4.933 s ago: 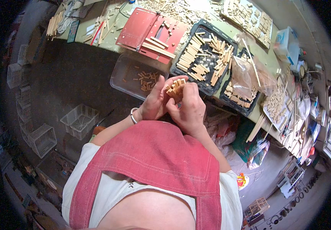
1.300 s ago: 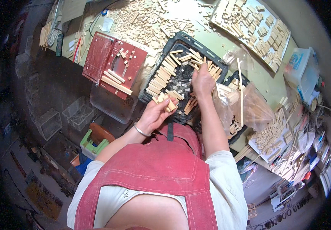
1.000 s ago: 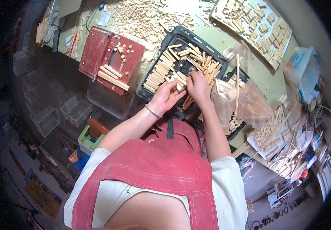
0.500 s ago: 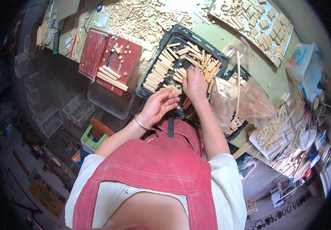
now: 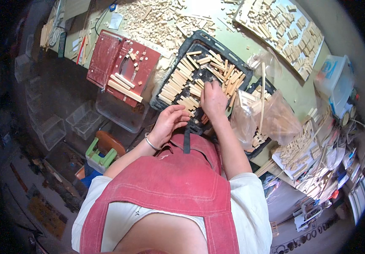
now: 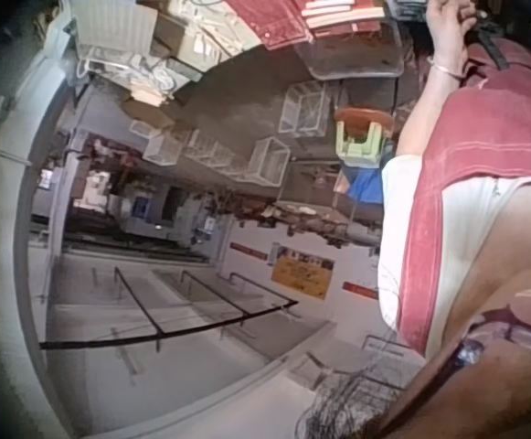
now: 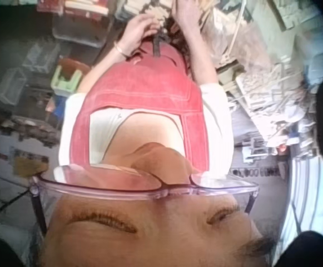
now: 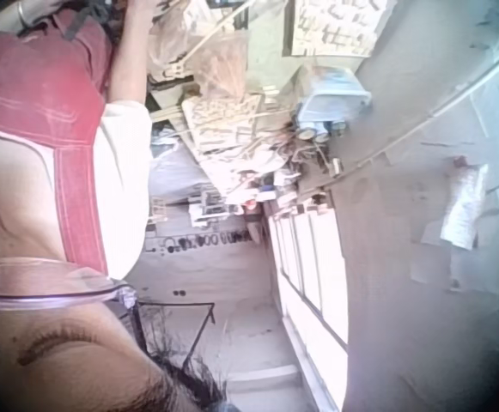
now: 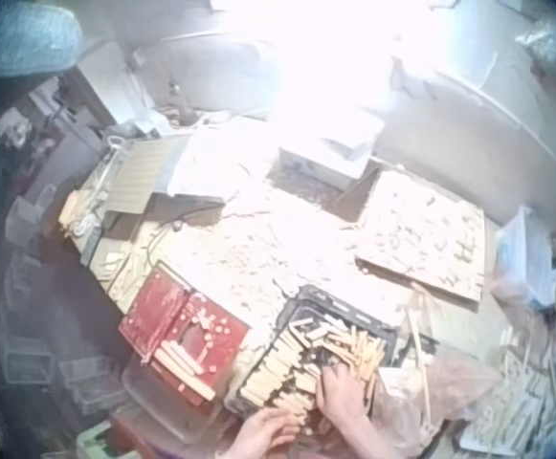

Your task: The person repeatedly picks small wooden sticks from a black tray, aligns them in pairs, and places them into a red jig on the workbench. The person continues this repetitive assembly process for the duration of the clip.

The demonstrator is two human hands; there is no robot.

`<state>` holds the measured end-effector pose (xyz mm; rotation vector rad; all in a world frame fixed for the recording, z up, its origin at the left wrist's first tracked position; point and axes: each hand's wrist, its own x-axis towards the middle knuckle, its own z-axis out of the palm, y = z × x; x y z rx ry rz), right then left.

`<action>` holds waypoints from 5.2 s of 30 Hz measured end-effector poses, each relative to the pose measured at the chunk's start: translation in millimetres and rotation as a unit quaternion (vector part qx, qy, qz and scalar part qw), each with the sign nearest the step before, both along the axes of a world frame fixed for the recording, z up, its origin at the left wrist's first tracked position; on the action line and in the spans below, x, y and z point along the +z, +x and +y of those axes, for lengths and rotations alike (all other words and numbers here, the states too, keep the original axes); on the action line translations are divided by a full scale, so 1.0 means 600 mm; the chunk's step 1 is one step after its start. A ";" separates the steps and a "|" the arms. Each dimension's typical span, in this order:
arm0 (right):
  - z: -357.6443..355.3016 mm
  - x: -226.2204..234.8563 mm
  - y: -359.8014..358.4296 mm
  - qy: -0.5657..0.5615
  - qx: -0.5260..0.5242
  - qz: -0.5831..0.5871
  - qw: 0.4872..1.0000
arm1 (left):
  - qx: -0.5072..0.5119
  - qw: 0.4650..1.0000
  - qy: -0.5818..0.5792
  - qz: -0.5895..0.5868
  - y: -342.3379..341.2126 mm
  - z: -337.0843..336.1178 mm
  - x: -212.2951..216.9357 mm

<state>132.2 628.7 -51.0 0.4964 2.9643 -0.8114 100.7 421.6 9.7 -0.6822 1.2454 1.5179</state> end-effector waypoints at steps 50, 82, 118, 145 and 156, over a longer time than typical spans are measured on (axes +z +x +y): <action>0.044 -0.015 -0.192 0.049 0.075 0.124 0.988 | 0.019 0.999 -0.026 0.030 0.004 -0.046 -0.017; -0.034 0.085 -0.077 -0.238 -0.039 0.234 0.942 | 0.081 0.947 0.040 0.309 -0.024 0.017 0.012; -0.001 0.064 -0.113 -0.165 -0.031 0.062 0.984 | 0.043 0.975 0.049 0.213 -0.062 0.032 0.007; 0.024 0.046 -0.101 -0.027 -0.003 0.095 0.995 | -0.109 0.882 -0.094 0.448 -0.070 0.065 -0.007; 0.034 -0.023 -0.147 -0.088 0.022 0.046 0.995 | -0.298 0.781 -0.129 0.534 -0.021 -0.035 -0.021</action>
